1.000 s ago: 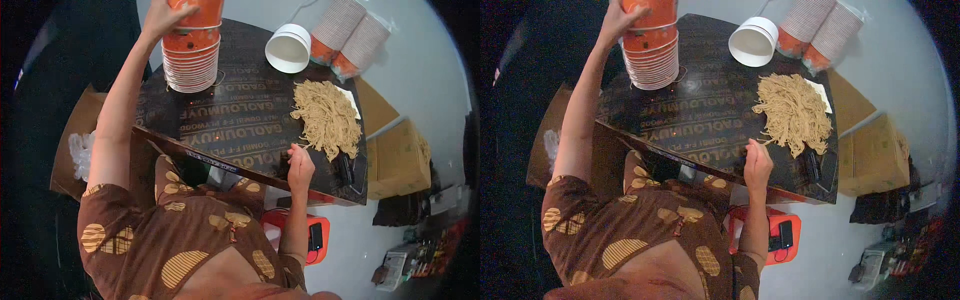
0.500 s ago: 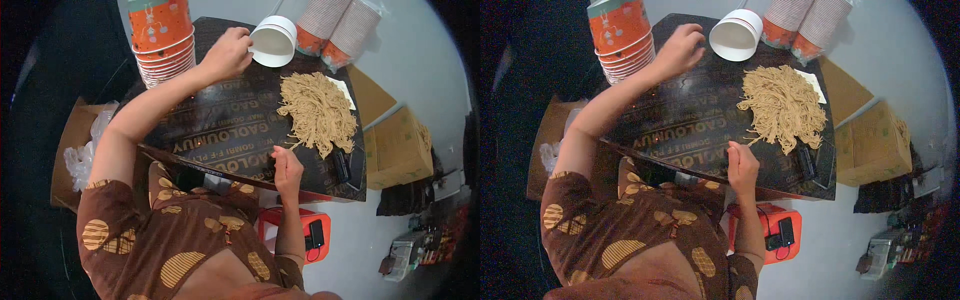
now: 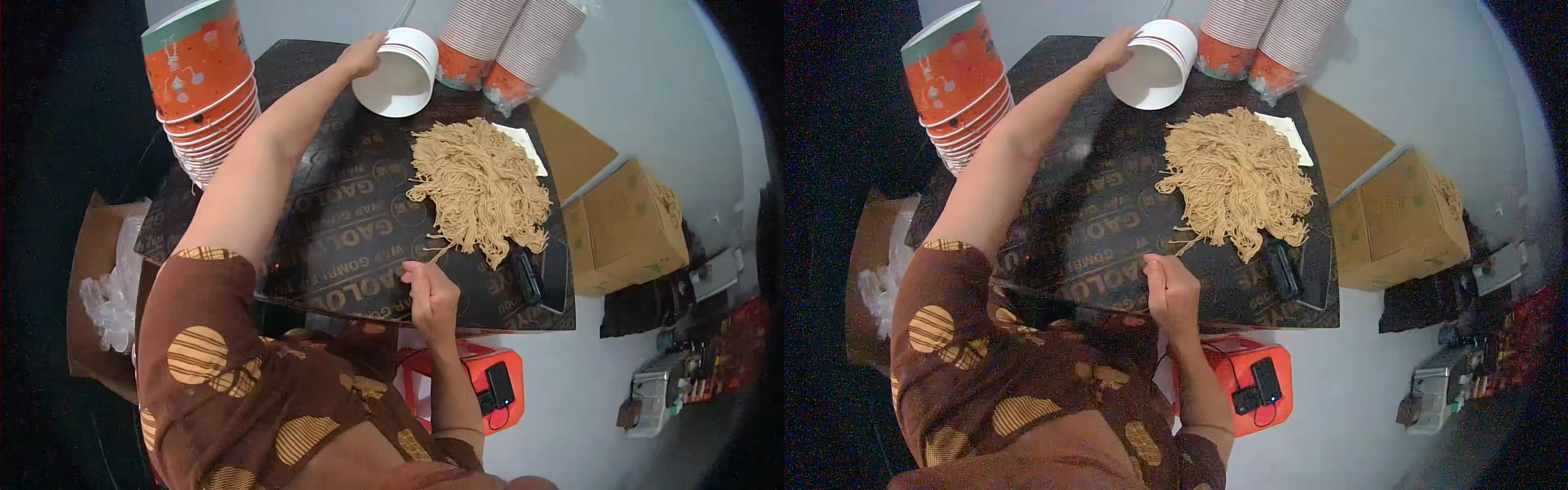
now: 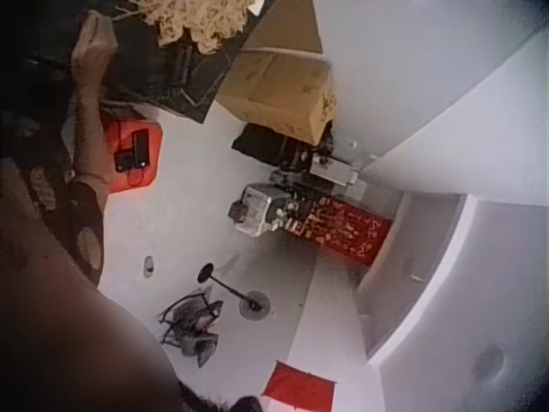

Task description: Threading elastic cords through pre-punched holes in paper buckets to attach handles.

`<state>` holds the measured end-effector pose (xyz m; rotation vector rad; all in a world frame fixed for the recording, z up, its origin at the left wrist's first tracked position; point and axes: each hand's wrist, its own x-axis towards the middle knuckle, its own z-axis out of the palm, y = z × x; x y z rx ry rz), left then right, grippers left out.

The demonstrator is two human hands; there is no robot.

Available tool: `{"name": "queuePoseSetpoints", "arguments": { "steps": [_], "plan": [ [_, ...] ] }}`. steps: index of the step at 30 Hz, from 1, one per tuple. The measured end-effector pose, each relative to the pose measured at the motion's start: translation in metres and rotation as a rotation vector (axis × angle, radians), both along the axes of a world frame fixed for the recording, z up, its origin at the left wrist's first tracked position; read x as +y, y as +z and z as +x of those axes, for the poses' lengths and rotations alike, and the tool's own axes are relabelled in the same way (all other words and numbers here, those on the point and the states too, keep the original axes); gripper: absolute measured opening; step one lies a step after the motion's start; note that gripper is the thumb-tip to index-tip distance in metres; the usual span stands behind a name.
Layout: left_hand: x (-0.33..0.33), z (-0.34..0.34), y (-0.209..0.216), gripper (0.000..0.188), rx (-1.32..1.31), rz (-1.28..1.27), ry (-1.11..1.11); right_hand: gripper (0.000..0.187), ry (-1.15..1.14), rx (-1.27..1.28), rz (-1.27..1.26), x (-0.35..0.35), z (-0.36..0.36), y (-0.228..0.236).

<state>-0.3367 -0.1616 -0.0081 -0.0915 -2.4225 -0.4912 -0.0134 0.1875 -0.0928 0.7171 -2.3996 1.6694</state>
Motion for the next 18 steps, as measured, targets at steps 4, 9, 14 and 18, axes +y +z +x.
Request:
{"name": "queuePoseSetpoints", "arguments": {
  "steps": [4,9,14,18],
  "plan": [
    [0.015,0.008,-0.006,0.057,-0.088,0.024,0.056,0.02,-0.029,-0.02,0.003,0.002,0.0,0.002],
    [0.028,0.061,-0.014,0.056,-0.044,0.069,0.154,0.018,-0.023,0.019,0.03,0.001,-0.002,0.004],
    [0.037,0.124,-0.018,0.051,-0.015,0.054,0.203,0.025,-0.016,0.012,-0.029,0.0,-0.001,-0.001],
    [0.053,0.165,-0.003,0.022,0.238,-0.049,0.312,0.026,-0.021,0.055,-0.023,0.002,-0.001,-0.002]
  ]
}}
